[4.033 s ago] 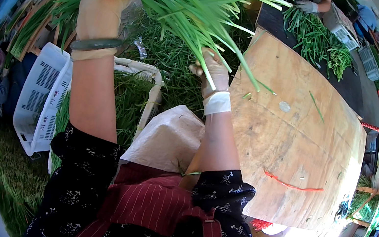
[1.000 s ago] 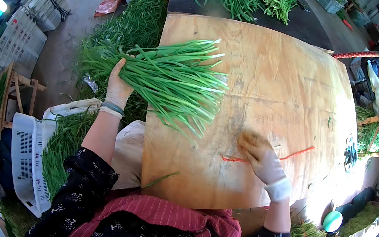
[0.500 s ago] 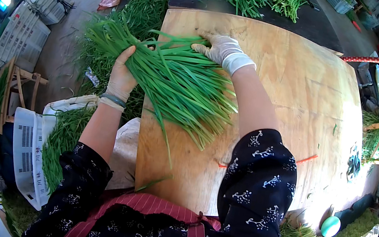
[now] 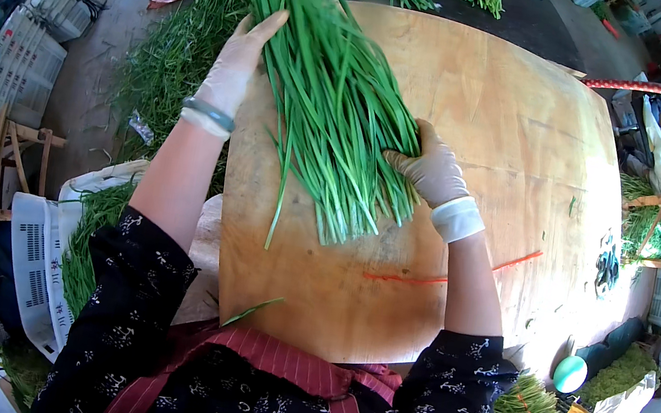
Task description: The person bundles a pile of green chives by securing them with a red tie, trims the root ends using a knife on a wooden board, and removes damaged leaves by hand.
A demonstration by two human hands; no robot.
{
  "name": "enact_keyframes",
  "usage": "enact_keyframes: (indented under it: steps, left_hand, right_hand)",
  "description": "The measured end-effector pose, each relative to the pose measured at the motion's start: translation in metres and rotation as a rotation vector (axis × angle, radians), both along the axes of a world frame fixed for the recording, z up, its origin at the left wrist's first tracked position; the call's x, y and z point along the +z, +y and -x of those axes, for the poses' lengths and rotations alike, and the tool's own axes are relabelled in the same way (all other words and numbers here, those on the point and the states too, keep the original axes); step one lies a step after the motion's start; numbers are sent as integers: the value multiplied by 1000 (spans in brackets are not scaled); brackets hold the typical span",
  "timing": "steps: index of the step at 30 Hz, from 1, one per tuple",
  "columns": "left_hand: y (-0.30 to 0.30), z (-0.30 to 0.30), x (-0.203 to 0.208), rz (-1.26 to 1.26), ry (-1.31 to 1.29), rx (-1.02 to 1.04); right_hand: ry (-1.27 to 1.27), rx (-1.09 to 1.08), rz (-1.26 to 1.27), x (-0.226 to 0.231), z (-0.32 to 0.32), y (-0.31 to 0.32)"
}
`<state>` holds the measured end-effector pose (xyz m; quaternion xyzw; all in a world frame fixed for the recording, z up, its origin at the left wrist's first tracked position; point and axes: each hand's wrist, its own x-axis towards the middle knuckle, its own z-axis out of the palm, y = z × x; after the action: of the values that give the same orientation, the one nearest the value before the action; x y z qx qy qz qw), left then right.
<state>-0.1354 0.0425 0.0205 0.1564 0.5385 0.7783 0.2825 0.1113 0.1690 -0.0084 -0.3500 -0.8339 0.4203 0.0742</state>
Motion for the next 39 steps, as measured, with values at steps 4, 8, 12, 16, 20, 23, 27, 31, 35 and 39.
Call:
enact_keyframes:
  steps: [4,8,12,16,20,23,27,31,35,39]
  left_hand:
    - [-58,-31,-2,314,123,169]
    - [-99,-101,-25,111,-105,54]
    - [-66,-135,-44,400,23,147]
    - [-67,-142,-46,-15,-221,-49]
    - [-99,-131,-44,-128,-287,-94]
    - [-112,-122,-43,86,-189,-146]
    - [-117,-122,-40,114,35,-186]
    - [-108,-127,-40,281,109,84]
    - [-95,-132,-54,612,783,150]
    - [-98,-135,-68,434,560,213]
  right_hand:
    - [-109,-35,-48,-1,-10,8]
    - [-167,2,-375,9,-4,3]
    - [-245,-23,-270,18,20,-38]
    - [-36,52,61,5,29,-87]
    - [630,-68,720,-15,14,-74]
    - [364,-85,154,-19,2,-46]
    - [89,-252,-531,-4,-14,-44]
    - [183,-107,-473,11,-19,-78]
    - [141,28,-640,6,-5,-95]
    - [74,-238,-620,4,16,-74]
